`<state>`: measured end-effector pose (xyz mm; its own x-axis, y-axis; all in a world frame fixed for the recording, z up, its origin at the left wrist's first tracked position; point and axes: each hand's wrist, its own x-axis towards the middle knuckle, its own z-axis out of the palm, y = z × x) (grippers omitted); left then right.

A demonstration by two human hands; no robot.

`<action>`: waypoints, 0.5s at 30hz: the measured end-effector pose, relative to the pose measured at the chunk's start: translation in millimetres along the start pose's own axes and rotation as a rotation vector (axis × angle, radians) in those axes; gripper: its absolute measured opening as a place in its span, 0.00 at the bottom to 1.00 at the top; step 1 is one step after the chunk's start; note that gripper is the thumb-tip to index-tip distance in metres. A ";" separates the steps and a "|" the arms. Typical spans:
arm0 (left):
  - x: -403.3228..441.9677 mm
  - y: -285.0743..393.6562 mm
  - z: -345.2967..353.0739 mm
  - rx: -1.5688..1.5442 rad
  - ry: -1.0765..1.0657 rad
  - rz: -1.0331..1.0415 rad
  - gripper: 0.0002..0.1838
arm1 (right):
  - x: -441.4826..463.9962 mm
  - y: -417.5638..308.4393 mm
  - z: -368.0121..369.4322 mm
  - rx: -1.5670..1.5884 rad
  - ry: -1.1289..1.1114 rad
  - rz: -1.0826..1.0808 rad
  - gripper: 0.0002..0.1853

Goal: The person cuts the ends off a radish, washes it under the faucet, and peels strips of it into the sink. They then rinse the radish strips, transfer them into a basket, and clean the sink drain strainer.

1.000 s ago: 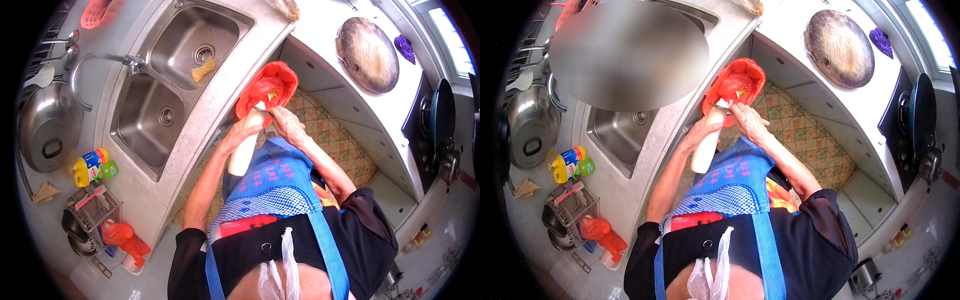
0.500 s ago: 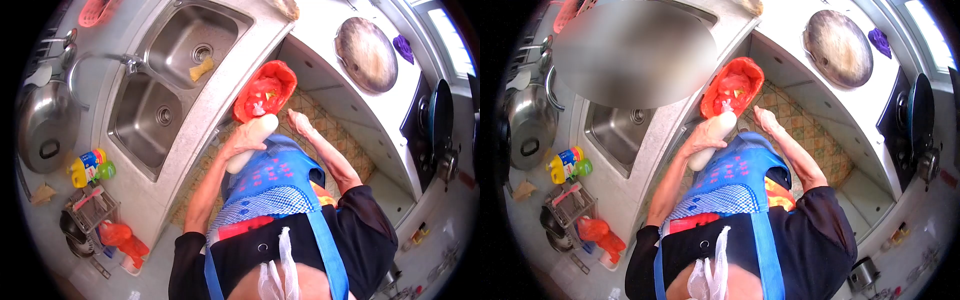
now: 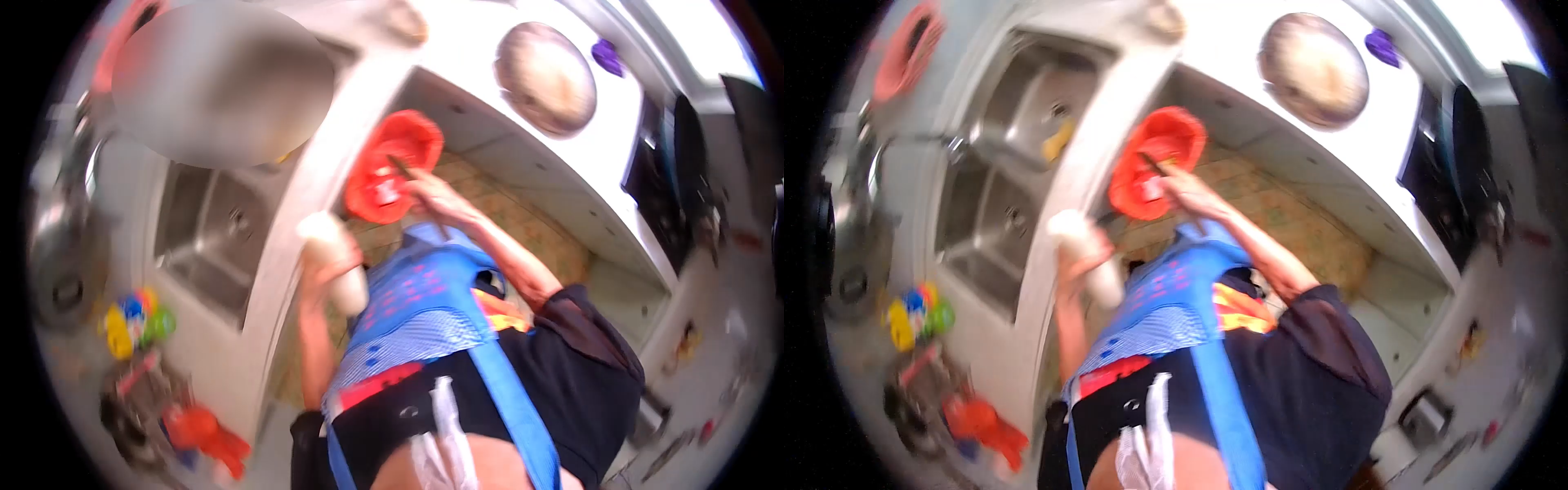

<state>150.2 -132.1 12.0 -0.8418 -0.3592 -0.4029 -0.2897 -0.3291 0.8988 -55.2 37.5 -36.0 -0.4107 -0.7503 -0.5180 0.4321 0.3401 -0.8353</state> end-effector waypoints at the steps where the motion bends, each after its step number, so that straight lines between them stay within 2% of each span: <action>1: -8.9 -7.6 -14.7 -0.196 0.016 0.031 0.34 | 11.8 9.0 2.8 0.308 -0.129 0.027 0.27; 2: -20.5 -14.0 -33.0 -0.299 0.066 0.069 0.38 | 16.8 8.0 9.3 0.425 -0.160 -0.001 0.28; 3: -32.0 -11.1 -40.6 -0.395 0.127 0.100 0.41 | 16.0 -1.6 10.7 0.215 -0.219 -0.100 0.30; 4: -43.5 -9.5 -47.8 -0.503 0.167 0.171 0.36 | 21.5 0.6 19.8 0.289 -0.232 -0.180 0.33; 6: -61.5 -7.1 -69.4 -0.533 0.175 0.247 0.37 | 4.5 -35.6 35.7 0.382 -0.332 -0.208 0.39; 8: -79.7 -2.7 -86.9 -0.514 0.287 0.300 0.37 | 13.6 -41.2 54.8 0.445 -0.432 -0.255 0.39; 10: -91.5 -3.8 -108.1 -0.556 0.317 0.317 0.37 | 18.9 -40.8 79.2 0.521 -0.405 -0.253 0.37; 12: -108.8 -3.0 -138.4 -0.583 0.392 0.383 0.37 | 36.5 -40.9 109.4 0.361 -0.336 -0.257 0.32; 14: -122.0 -2.1 -154.0 -0.651 0.385 0.398 0.36 | 58.1 -33.9 135.2 0.261 -0.274 -0.219 0.22; 15: -131.9 -2.4 -164.9 -0.677 0.380 0.422 0.36 | 48.9 -57.5 148.2 0.105 -0.227 -0.139 0.16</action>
<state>337.0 -228.0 34.4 -0.5743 -0.7940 -0.1995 0.4443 -0.5070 0.7386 18.8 -102.8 14.1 -0.2864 -0.8977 -0.3349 0.4698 0.1731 -0.8657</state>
